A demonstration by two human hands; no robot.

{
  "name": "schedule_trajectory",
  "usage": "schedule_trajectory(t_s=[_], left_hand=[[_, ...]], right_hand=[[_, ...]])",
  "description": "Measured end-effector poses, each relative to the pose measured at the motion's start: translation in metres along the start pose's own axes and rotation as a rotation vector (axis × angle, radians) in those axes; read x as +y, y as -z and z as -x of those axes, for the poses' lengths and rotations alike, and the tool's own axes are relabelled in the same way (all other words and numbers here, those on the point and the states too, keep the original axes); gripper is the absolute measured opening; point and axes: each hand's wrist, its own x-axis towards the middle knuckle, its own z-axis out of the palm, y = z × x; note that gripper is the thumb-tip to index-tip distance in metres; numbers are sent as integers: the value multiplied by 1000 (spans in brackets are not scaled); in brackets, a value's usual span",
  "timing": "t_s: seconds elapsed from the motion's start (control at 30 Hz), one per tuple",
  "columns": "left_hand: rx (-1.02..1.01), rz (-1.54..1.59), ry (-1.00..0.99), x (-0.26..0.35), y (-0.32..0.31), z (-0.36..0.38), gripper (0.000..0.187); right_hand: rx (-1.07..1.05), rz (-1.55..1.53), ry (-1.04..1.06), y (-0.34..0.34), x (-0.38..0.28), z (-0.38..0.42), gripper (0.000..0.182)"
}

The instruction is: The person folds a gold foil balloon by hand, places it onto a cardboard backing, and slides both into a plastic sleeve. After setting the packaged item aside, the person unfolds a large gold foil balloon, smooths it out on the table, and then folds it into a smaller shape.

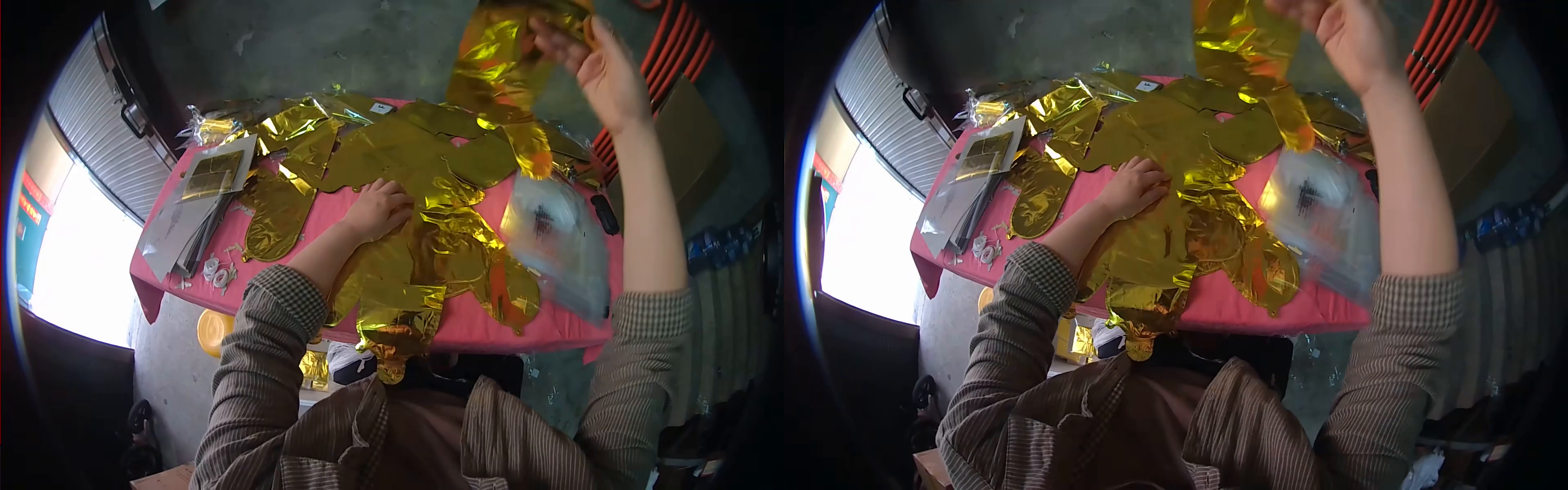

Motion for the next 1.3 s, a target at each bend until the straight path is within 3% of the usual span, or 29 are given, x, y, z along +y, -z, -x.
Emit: schedule_trajectory(t_s=[0.03, 0.1, 0.17, 0.2, 0.3, 0.37, 0.47, 0.67, 0.73, 0.77, 0.83, 0.87, 0.9, 0.97, 1.0, 1.07, 1.23, 1.3], left_hand=[[-8, 5, -3, 1, 1, 0, 26], [-12, 13, 4, 1, 2, -1, 26], [-39, 30, 18, 1, 1, -1, 25], [-41, 33, 25, 6, 6, 1, 25], [45, 26, 61, 15, 14, 3, 22], [-133, -112, 58, 0, 3, -2, 25], [-173, -143, 38, -6, 5, -1, 29], [-52, -50, 79, 0, 2, 2, 41], [-75, -60, 97, 1, 3, 2, 43], [-81, -50, 100, 3, 5, 1, 42], [-91, -40, 100, 4, 6, 1, 41], [-104, -35, 94, 5, 7, 1, 40], [-115, -30, 86, 5, 8, 0, 40], [-113, -39, 66, -3, 1, 1, 39], [-110, -48, 52, -6, -1, 1, 37], [-86, 2, 46, 2, 6, 0, 37], [-56, 54, 126, 5, 10, 1, 35], [-80, -11, 30, -6, 2, 0, 33]], right_hand=[[38, -38, -35, -25, 11, 13, 35], [124, 190, 20, -68, 42, 42, 36], [114, 394, 81, -103, 74, 82, 34], [59, 456, 13, -121, 81, 100, 29], [-105, 509, -147, -147, 110, 150, 24], [-129, 491, -212, -164, 122, 174, 21], [-147, 327, -274, -173, 138, 198, 21], [-360, 219, -328, -172, 134, 210, 32], [-441, 489, -281, -174, 112, 195, 50], [-439, 487, -280, -172, 97, 184, 50], [-592, 280, -904, -161, 70, 165, 66], [-610, 235, -922, -154, 73, 163, 62], [-605, 236, -920, -150, 83, 160, 62], [-325, 557, -742, -146, 116, 157, 57], [-317, 557, -739, -143, 139, 159, 57], [-199, 1048, -182, -137, 182, 162, 56], [-298, 1130, -388, -154, 214, 158, 69], [-355, 1258, -413, -158, 223, 163, 71]])
